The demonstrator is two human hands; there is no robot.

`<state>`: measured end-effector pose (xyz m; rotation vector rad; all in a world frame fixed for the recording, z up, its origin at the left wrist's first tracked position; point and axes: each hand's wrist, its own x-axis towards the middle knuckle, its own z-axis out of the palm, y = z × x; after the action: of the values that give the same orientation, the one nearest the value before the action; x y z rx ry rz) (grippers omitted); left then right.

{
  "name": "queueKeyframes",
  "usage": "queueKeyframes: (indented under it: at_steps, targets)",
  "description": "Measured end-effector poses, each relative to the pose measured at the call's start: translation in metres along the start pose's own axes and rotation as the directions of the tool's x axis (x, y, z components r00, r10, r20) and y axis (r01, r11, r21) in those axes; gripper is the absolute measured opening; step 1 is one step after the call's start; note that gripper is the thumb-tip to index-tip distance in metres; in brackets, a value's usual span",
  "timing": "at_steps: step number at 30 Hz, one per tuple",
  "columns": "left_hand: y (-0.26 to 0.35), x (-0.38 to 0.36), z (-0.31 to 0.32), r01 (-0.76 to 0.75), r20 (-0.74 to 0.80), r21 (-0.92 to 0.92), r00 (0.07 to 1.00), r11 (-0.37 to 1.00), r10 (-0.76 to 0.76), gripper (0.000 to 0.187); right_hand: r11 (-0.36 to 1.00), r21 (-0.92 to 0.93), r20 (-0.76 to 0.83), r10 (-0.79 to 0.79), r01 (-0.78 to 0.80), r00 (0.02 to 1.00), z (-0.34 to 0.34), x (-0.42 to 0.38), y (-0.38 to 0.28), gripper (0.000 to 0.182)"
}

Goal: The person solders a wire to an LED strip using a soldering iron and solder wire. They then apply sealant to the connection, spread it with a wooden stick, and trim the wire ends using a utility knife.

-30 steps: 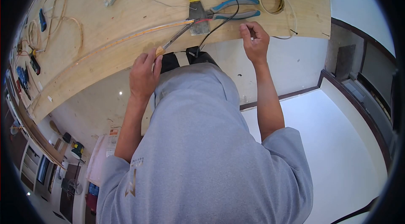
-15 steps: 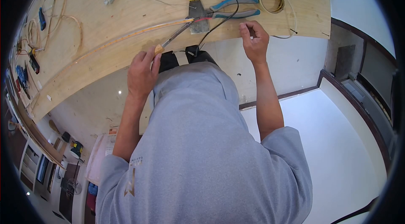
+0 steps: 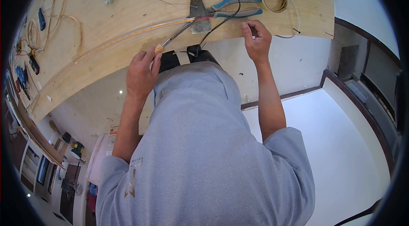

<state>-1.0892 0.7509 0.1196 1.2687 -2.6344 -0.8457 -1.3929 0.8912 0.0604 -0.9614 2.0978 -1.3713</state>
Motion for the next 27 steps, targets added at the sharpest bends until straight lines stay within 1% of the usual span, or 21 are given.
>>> queueKeyframes:
  at_steps: [3, 6, 9, 12, 18, 24, 27]
  targets:
    - [-0.002, 0.0, 0.001, -0.002, 0.01, -0.014, 1.0, 1.0, 0.003, 0.027, 1.0, -0.009, 0.003, 0.004, -0.004, 1.0, 0.0, 0.0, -0.001, 0.013]
    - [-0.006, 0.0, 0.004, -0.027, -0.018, -0.015, 0.999, 1.0, 0.026, 0.028, 1.0, -0.007, 0.002, 0.004, -0.004, 1.0, 0.0, 0.0, 0.0, 0.013]
    - [-0.004, -0.002, 0.003, 0.003, -0.007, 0.017, 1.0, 1.0, -0.002, 0.029, 1.0, -0.007, 0.002, 0.003, -0.003, 1.0, 0.0, 0.0, 0.001, 0.013]
    - [-0.004, -0.004, 0.004, -0.015, -0.02, 0.063, 1.0, 0.998, 0.016, 0.029, 1.0, -0.001, 0.006, 0.01, -0.01, 1.0, 0.0, 0.001, 0.001, 0.013]
    - [-0.006, -0.006, 0.008, -0.04, -0.097, 0.09, 0.994, 0.995, 0.049, 0.032, 1.0, 0.008, 0.009, 0.014, -0.014, 1.0, -0.001, 0.0, 0.002, 0.013]
    - [-0.005, -0.009, 0.013, 0.0, -0.107, 0.124, 0.994, 0.992, 0.014, 0.036, 1.0, 0.006, 0.009, 0.011, -0.011, 1.0, -0.001, 0.001, 0.0, 0.013]
    - [-0.006, -0.01, 0.015, -0.022, -0.151, 0.143, 0.988, 0.989, 0.044, 0.035, 1.0, 0.012, 0.009, 0.009, -0.01, 1.0, 0.0, 0.001, 0.002, 0.013]
